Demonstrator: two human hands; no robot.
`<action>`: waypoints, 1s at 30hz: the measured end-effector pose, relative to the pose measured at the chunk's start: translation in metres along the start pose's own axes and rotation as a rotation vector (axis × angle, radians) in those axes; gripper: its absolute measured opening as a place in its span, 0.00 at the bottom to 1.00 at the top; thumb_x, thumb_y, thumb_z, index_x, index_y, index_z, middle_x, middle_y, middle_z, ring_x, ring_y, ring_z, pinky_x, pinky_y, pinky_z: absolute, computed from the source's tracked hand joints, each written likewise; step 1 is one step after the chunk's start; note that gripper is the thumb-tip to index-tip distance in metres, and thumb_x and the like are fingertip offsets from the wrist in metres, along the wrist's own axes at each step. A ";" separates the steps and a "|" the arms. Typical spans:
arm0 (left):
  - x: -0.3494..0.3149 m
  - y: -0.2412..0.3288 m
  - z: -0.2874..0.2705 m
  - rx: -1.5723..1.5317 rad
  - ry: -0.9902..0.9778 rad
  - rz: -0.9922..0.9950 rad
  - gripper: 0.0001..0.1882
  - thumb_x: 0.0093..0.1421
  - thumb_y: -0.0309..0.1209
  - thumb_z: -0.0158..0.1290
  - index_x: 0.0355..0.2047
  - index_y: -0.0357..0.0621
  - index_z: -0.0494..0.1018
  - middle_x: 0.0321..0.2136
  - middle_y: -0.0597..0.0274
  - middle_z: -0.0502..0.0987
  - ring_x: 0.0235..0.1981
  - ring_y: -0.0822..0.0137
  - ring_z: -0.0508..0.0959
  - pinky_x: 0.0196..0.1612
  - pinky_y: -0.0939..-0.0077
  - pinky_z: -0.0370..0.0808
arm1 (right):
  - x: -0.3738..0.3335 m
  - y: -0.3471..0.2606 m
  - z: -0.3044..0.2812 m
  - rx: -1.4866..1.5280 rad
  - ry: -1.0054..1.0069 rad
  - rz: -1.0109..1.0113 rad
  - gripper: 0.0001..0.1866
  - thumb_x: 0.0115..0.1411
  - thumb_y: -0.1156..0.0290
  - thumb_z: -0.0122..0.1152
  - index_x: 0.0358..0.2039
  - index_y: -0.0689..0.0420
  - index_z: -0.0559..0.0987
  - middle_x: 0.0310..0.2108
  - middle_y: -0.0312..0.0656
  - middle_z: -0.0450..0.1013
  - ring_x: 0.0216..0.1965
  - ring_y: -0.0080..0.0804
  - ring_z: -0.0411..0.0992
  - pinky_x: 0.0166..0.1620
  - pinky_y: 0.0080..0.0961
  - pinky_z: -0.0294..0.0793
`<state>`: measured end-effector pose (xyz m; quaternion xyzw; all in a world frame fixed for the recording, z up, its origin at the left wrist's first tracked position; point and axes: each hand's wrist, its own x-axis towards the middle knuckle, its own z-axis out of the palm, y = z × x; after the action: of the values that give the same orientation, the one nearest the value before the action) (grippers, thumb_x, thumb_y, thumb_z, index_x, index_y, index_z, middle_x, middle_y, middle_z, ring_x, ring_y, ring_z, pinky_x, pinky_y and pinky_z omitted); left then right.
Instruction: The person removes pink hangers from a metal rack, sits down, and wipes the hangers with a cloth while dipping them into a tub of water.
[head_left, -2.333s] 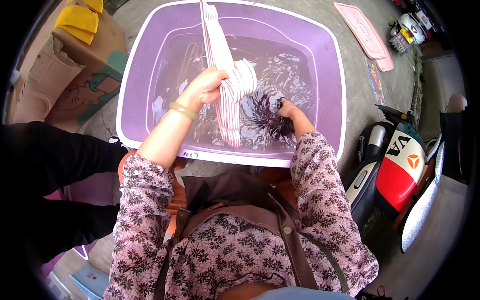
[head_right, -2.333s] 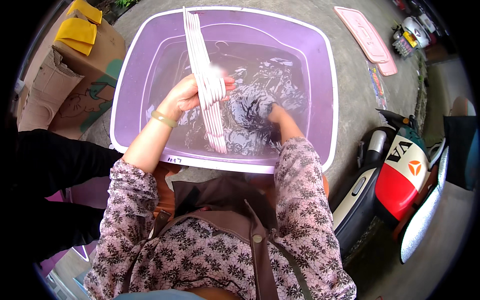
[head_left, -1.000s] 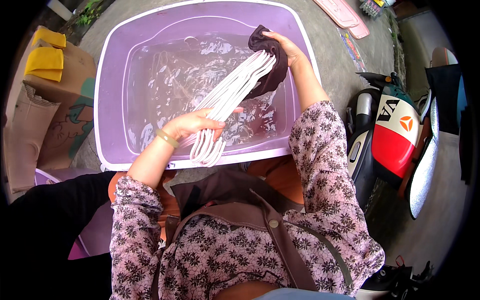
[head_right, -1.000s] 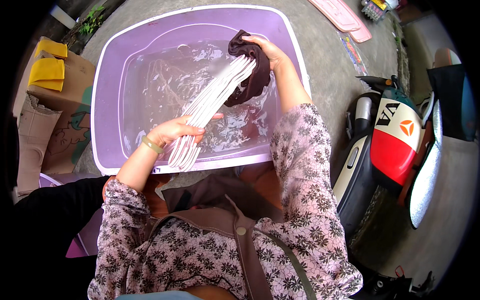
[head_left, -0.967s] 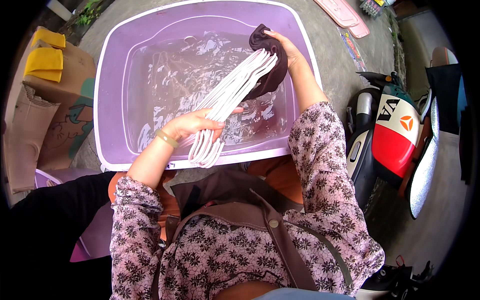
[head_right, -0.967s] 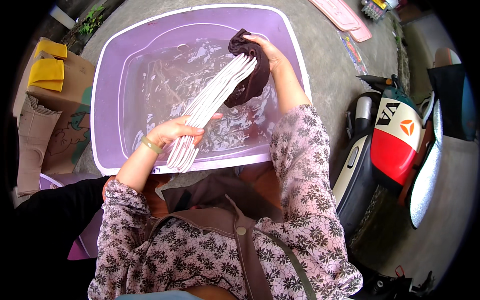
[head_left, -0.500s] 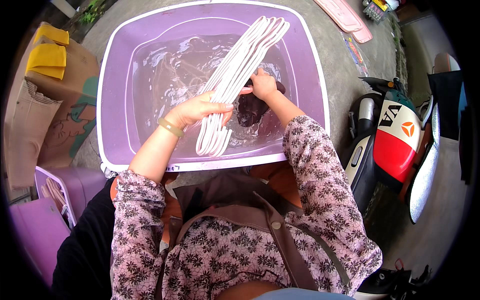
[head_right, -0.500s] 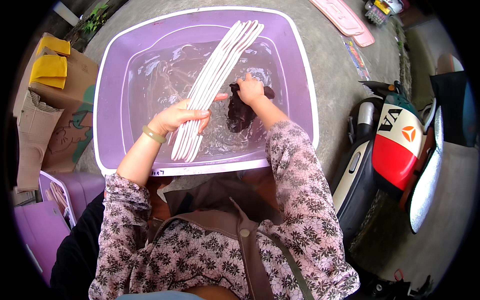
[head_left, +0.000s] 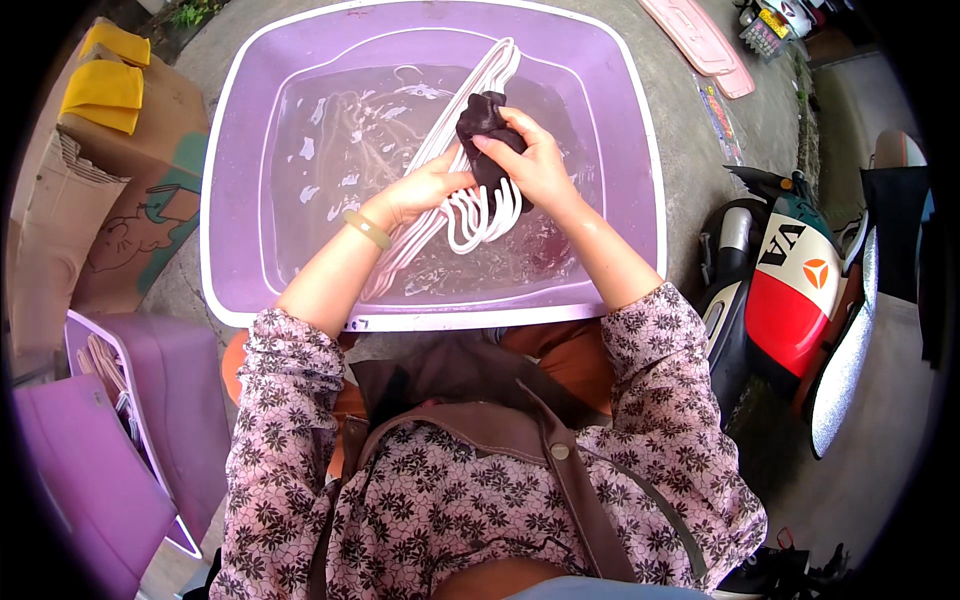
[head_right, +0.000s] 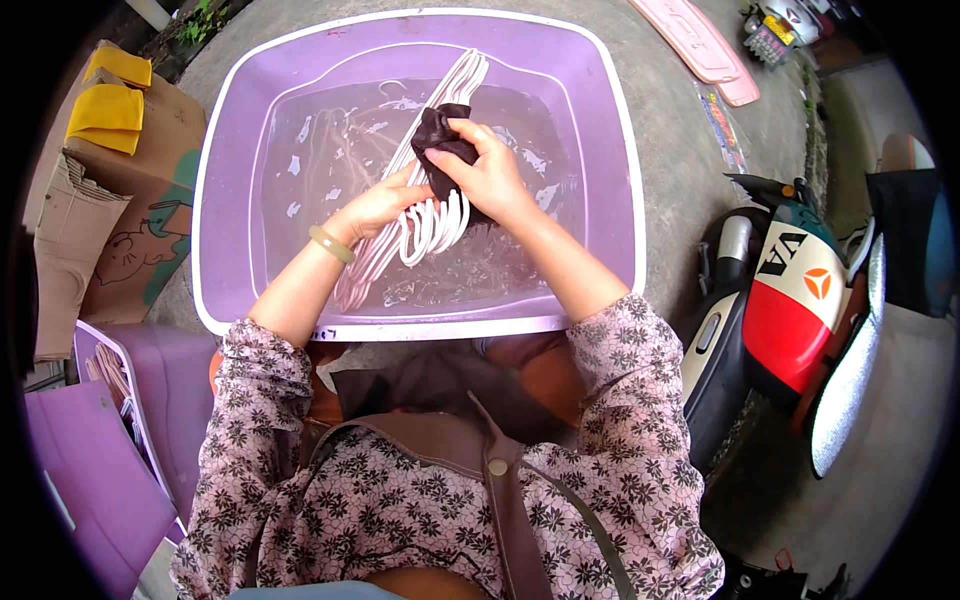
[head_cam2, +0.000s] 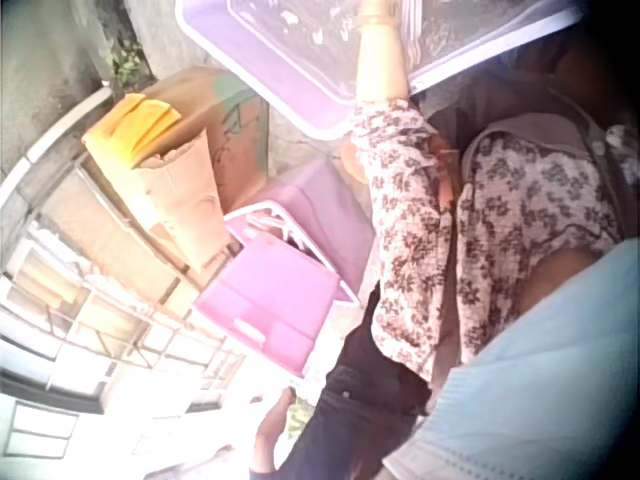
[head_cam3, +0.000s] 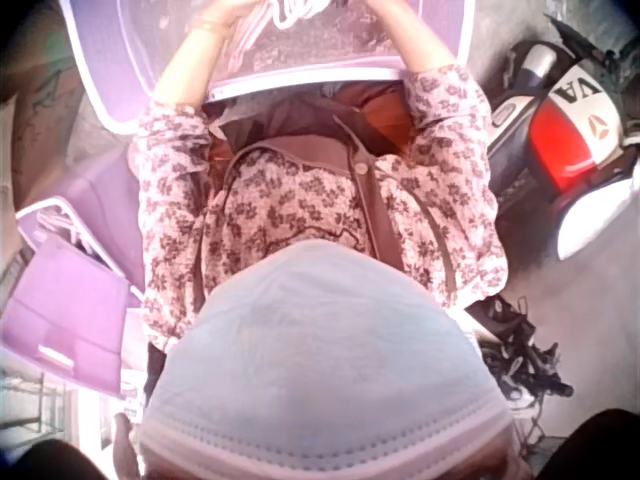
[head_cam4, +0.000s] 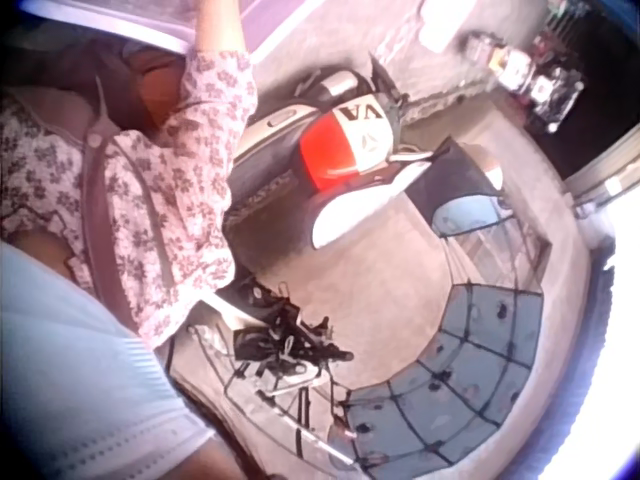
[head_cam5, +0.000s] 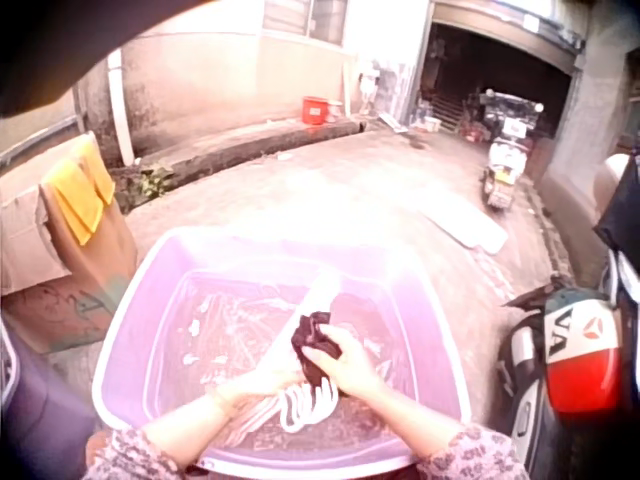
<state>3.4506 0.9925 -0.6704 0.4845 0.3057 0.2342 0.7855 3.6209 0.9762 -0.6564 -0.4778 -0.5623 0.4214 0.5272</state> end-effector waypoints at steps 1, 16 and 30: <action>-0.002 0.001 0.007 0.009 0.005 -0.040 0.12 0.60 0.31 0.47 0.43 0.41 0.64 0.28 0.69 0.72 0.27 0.80 0.72 0.28 0.86 0.69 | 0.002 -0.001 0.010 -0.207 0.008 -0.156 0.17 0.48 0.70 0.63 0.41 0.60 0.75 0.33 0.41 0.72 0.35 0.32 0.72 0.40 0.25 0.71; -0.052 0.046 0.009 0.318 -0.389 0.065 0.27 0.62 0.30 0.42 0.61 0.49 0.52 0.23 0.69 0.69 0.26 0.77 0.67 0.37 0.79 0.68 | 0.051 0.057 -0.132 -1.011 0.057 0.481 0.34 0.47 0.60 0.63 0.55 0.50 0.65 0.54 0.59 0.60 0.55 0.49 0.60 0.56 0.37 0.60; -0.062 0.102 -0.008 0.176 -0.476 -0.268 0.18 0.62 0.39 0.44 0.46 0.40 0.70 0.25 0.59 0.77 0.20 0.75 0.73 0.22 0.81 0.71 | 0.000 -0.069 -0.017 -1.269 -0.268 -0.620 0.06 0.43 0.71 0.57 0.23 0.53 0.71 0.21 0.40 0.71 0.27 0.42 0.73 0.36 0.37 0.71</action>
<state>3.3943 0.9988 -0.5652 0.5473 0.1931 -0.0197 0.8141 3.6318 0.9631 -0.5870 -0.4546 -0.8686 -0.1005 0.1696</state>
